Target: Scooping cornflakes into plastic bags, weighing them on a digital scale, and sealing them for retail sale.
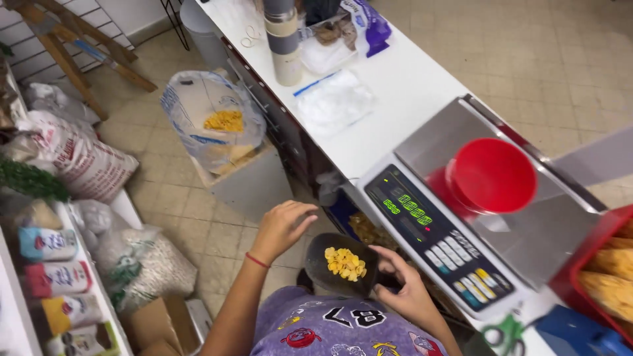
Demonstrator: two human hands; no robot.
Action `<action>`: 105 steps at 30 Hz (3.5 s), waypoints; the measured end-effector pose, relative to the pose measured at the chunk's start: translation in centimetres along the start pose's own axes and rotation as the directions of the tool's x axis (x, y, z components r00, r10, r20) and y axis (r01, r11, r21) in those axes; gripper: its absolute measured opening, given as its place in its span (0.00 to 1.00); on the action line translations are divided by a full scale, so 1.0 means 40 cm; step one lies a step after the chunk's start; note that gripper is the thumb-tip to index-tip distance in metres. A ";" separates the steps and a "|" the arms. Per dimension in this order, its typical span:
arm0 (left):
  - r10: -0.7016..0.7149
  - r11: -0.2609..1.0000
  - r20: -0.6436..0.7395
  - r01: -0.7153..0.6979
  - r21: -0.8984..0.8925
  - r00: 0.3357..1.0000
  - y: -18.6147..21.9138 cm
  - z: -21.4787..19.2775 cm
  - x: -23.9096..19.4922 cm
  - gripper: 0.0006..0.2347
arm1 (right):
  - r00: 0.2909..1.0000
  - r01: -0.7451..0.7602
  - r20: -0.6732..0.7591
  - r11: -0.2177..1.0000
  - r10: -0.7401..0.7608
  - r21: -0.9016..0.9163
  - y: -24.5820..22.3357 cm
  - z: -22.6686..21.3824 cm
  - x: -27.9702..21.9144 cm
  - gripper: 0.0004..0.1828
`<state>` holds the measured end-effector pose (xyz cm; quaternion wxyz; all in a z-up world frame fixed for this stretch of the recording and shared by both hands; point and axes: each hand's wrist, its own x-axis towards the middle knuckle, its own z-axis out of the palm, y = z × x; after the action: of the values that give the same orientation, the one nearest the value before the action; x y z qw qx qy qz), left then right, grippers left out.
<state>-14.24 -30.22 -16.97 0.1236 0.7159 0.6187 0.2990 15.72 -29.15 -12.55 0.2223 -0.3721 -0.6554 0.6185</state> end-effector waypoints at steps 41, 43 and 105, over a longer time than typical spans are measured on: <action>0.307 0.903 0.291 -0.374 0.212 0.906 -0.543 0.201 0.687 0.20 | 0.639 -0.157 -0.727 0.968 0.250 0.195 -0.022 0.143 0.710 0.37; 0.418 0.906 0.113 -0.423 0.025 0.901 -0.567 0.215 0.680 0.17 | 0.539 -0.119 -0.805 0.969 0.247 0.218 0.011 0.165 0.714 0.40; 0.201 0.458 0.441 0.314 -0.832 0.875 -0.398 -0.215 0.750 0.22 | 0.558 0.122 -0.828 0.981 0.060 0.153 -0.077 0.200 0.655 0.11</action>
<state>-30.49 0.17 -10.62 0.6365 0.5733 0.3445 0.3841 -7.30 -14.20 -15.07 0.5498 -0.5840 -0.4174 0.4271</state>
